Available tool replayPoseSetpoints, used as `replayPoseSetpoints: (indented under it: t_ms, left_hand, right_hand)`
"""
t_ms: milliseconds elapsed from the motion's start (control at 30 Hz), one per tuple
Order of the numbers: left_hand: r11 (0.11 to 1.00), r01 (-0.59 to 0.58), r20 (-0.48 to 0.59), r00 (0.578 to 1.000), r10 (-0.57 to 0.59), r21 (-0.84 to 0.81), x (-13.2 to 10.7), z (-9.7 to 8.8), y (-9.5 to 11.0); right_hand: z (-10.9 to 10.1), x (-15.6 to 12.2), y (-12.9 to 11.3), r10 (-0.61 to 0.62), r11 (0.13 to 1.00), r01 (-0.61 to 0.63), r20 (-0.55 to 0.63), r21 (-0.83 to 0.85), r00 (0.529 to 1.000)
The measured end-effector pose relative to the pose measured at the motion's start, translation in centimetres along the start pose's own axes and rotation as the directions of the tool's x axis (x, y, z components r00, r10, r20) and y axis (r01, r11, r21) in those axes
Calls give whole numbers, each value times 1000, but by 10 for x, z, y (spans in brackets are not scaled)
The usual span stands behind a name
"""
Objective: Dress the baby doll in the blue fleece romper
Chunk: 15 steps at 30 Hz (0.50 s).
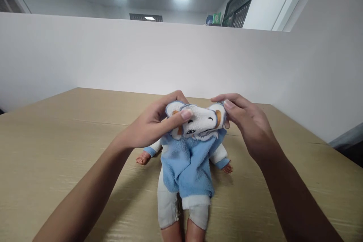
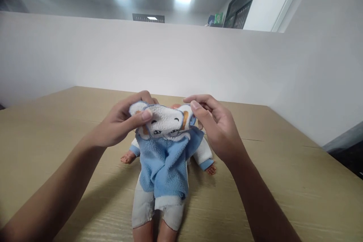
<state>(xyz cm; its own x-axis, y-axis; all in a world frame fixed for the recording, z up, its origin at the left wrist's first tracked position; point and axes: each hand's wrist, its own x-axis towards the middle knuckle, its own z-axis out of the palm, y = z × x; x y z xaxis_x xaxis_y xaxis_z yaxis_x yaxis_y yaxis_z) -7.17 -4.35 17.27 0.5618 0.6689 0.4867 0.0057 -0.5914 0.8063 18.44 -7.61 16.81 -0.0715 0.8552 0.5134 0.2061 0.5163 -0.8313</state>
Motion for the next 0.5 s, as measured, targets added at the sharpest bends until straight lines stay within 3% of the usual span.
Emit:
replayPoseSetpoints:
  t_ms: [133,233,300,367,433,500]
  left_hand:
    - [998,-51,-64,996,54,47,0,2,3]
    - [997,-54,-100,993,60,62,3,7,4]
    - [995,-56,-139,988,66,79,5,10,3]
    - [993,-52,-182,981,71,109,6,10,3]
    - [991,-24,-193,980,49,130,6,6,3]
    - [989,23,-131,991,-4,148,5,-1,4]
  right_hand:
    - [-4,5,12,-117,954,133,73,-270,990]
    - [-3,3,10,-190,953,241,255,-185,948]
    - [-4,0,4,-164,979,201,410,-48,897]
    - [-6,-4,0,-63,993,104,519,-49,853]
    - [-8,-8,-2,57,987,32,534,-155,843]
    - [-11,-10,0,106,982,-15,485,-188,868]
